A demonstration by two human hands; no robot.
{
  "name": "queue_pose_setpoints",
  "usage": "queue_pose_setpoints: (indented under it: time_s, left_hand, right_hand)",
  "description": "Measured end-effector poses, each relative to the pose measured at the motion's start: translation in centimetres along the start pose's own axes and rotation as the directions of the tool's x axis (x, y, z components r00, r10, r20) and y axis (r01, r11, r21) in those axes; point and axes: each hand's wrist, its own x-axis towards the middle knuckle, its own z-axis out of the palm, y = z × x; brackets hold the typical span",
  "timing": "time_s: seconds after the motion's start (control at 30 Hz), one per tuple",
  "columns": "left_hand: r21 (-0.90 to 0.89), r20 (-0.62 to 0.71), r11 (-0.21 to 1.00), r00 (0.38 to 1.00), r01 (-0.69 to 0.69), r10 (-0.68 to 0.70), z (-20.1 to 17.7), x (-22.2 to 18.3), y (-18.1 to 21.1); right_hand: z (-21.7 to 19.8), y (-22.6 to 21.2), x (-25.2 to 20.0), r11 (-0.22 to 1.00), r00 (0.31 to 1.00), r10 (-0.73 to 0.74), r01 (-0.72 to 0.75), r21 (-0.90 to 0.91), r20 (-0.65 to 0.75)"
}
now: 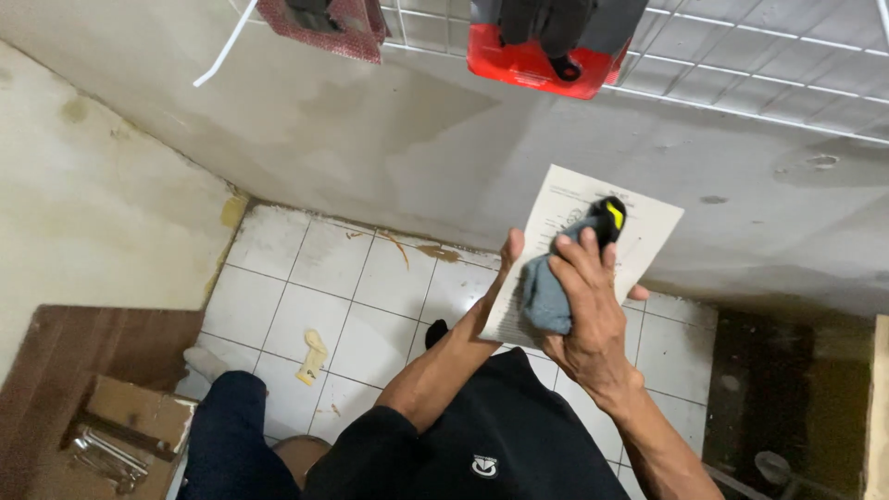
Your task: The person wipes the plastic packaging of two brake pad kits with a yellow and gray cloth. They first clean a Federal Parts kit, then a Yamaha kit, before placing both back on a wall-mounted wire rack.
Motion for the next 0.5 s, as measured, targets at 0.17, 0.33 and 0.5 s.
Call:
queue_pose_setpoints:
  time_s: [0.17,0.33,0.5]
  left_hand:
    - [0.031,-0.026,0.999,0.999,0.021,-0.02,-0.2,0.7,0.0]
    - [0.053,-0.041,0.998,0.999,-0.018,0.021,-1.1,1.0,-0.1]
    - [0.065,-0.077,0.995,0.994,-0.069,0.074,9.6,3.6,-4.5]
  right_hand:
    - [0.4,1.2,4.4,0.999,0.999,-0.036,0.036,-0.008,-0.029]
    - [-1.1,2.6,5.1,0.99,0.999,0.019,-0.026,-0.141,-0.047]
    - [-0.9,1.9,2.5,0.962,0.997,0.071,-0.071,-0.265,-0.01]
